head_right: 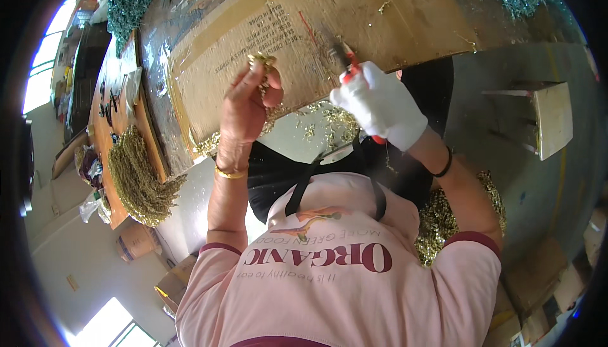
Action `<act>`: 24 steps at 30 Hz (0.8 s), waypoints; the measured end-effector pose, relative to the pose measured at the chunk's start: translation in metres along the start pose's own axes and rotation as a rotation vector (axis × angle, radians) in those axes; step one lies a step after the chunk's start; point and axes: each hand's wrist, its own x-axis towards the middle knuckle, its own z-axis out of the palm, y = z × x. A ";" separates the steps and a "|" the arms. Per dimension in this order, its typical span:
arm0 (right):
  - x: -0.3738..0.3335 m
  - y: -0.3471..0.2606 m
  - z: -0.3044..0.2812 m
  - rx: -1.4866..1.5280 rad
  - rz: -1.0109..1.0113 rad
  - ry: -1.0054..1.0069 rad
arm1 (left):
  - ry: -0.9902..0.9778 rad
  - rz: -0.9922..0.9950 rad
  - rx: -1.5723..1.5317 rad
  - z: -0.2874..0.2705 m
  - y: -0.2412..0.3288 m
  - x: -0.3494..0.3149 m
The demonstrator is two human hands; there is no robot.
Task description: Cutting long strips of gold tinsel garland into smaller pieces using a pair of pliers/cutters and sorting them.
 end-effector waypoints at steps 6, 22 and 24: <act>-0.008 -0.045 0.065 1.138 0.389 0.224 | -0.083 0.086 -0.277 -0.008 0.015 -0.003; 0.026 -0.030 0.081 1.414 -0.237 0.507 | -0.074 0.164 -0.064 0.002 -0.008 -0.030; 0.020 -0.040 0.072 1.336 -0.297 0.475 | 0.088 0.163 -0.032 0.010 -0.016 -0.029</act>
